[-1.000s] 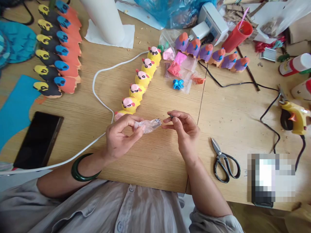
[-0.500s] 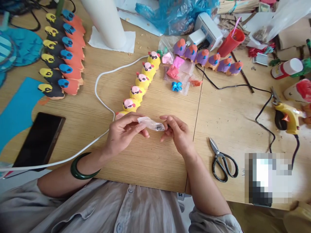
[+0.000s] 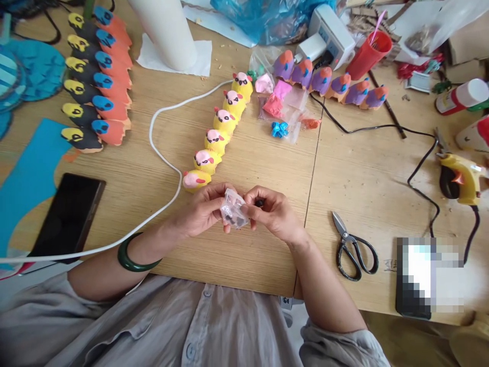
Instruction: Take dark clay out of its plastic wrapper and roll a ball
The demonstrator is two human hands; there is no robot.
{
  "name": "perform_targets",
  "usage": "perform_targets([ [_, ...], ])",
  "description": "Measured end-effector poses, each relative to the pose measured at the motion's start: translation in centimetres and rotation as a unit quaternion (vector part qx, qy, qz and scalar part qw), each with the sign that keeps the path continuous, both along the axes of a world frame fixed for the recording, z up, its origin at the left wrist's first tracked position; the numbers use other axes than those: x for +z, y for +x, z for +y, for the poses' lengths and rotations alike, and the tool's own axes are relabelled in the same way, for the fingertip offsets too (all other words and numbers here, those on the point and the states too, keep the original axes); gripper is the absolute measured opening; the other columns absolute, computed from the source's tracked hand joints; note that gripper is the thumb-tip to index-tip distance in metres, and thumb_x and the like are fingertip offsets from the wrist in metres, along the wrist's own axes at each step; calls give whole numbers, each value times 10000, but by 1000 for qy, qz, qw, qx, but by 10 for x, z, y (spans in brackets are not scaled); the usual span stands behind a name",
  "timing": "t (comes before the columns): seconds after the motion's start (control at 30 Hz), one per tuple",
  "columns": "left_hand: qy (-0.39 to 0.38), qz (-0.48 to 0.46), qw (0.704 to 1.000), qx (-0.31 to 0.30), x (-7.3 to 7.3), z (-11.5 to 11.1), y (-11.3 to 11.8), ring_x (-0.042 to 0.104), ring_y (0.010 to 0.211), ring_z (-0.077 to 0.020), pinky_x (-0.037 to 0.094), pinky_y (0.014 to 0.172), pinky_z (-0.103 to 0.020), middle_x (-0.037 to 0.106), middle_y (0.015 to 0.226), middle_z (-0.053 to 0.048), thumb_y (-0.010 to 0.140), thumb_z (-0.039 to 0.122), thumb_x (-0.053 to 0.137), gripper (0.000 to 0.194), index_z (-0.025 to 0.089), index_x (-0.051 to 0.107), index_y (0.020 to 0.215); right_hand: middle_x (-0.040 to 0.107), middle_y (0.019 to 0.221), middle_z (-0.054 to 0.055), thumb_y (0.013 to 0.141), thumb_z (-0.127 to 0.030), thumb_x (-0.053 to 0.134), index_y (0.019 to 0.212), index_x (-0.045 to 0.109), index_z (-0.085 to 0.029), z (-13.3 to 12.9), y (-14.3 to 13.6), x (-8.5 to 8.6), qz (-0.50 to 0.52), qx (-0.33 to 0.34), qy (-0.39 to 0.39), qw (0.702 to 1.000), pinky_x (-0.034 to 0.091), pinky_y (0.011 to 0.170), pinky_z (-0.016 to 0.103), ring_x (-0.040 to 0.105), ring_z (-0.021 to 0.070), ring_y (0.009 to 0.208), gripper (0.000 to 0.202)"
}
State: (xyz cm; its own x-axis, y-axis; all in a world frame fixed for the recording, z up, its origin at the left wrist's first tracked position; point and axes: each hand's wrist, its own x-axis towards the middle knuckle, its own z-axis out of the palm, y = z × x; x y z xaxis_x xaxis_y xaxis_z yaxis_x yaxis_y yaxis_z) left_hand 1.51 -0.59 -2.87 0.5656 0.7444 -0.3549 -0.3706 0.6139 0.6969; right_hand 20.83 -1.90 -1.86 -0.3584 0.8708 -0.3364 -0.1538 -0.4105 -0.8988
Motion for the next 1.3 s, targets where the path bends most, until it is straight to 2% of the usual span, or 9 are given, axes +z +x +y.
perform_targets([
  [0.17, -49, -58, 993, -91, 4, 0, -6, 516, 404, -112, 527, 411, -252, 576, 544, 20, 795, 319, 739, 131, 197, 693, 802, 531, 553, -69, 773, -326, 799, 694, 578, -191, -1, -2, 0, -70, -81, 62, 992, 361, 407, 181, 442, 54, 441, 271],
  [0.33, -55, -28, 987, -148, 7, 5, -9, 401, 433, -67, 535, 463, -242, 505, 567, 36, 781, 332, 782, 161, 184, 720, 789, 533, 552, -55, 782, -259, 701, 693, 568, -196, -3, -6, -3, -121, -84, 109, 983, 368, 441, 204, 456, 71, 463, 172],
  [0.5, -75, -98, 986, -114, 1, 0, -4, 587, 479, -110, 576, 491, -231, 618, 623, -8, 820, 422, 812, 282, 167, 697, 791, 494, 557, -58, 775, -273, 692, 676, 542, -203, -1, -7, -2, -156, -91, 145, 973, 328, 436, 197, 416, 66, 479, 193],
  [0.7, -108, -231, 933, -254, -2, -2, -9, 622, 368, -167, 517, 353, -229, 675, 572, -10, 958, 383, 642, 259, 127, 677, 951, 539, 566, -42, 820, -363, 694, 695, 540, -206, -4, -9, 1, -123, -23, 112, 986, 345, 423, 202, 449, 71, 460, 253],
  [0.83, -119, -238, 917, -297, -7, -5, -8, 682, 435, -171, 554, 408, -232, 755, 735, -48, 879, 392, 764, 258, 150, 727, 960, 549, 599, -34, 835, -356, 679, 701, 536, -204, -6, -12, 4, -115, -19, 115, 986, 363, 450, 209, 465, 74, 493, 248],
  [0.97, -97, -217, 924, -299, -8, -8, -4, 756, 627, -238, 622, 528, -314, 757, 802, -76, 781, 478, 835, 345, 175, 750, 922, 531, 612, -40, 833, -327, 679, 692, 532, -199, -7, -15, 4, -106, -25, 124, 986, 350, 459, 203, 444, 65, 512, 241],
  [1.1, -76, -200, 934, -286, -2, -9, -3, 447, 324, -84, 356, 295, -204, 570, 549, -23, 744, 545, 836, 442, 144, 687, 632, 537, 569, -53, 845, -329, 671, 708, 520, -210, -9, -17, 3, -65, 20, 101, 993, 373, 411, 210, 484, 76, 434, 236],
  [1.17, -76, -199, 940, -266, 0, -9, -1, 416, 321, -75, 300, 286, -201, 524, 516, -21, 743, 542, 837, 481, 144, 647, 551, 545, 567, -54, 838, -340, 689, 709, 520, -213, -10, -18, 2, -56, 20, 89, 994, 384, 397, 212, 502, 82, 420, 248],
  [1.3, -106, -200, 953, -200, 1, -8, 3, 643, 484, -172, 532, 456, -276, 638, 624, -50, 768, 496, 836, 419, 157, 659, 594, 503, 554, -65, 794, -365, 757, 687, 545, -206, -7, -18, 0, -60, -60, 62, 995, 359, 387, 195, 448, 61, 431, 286],
])
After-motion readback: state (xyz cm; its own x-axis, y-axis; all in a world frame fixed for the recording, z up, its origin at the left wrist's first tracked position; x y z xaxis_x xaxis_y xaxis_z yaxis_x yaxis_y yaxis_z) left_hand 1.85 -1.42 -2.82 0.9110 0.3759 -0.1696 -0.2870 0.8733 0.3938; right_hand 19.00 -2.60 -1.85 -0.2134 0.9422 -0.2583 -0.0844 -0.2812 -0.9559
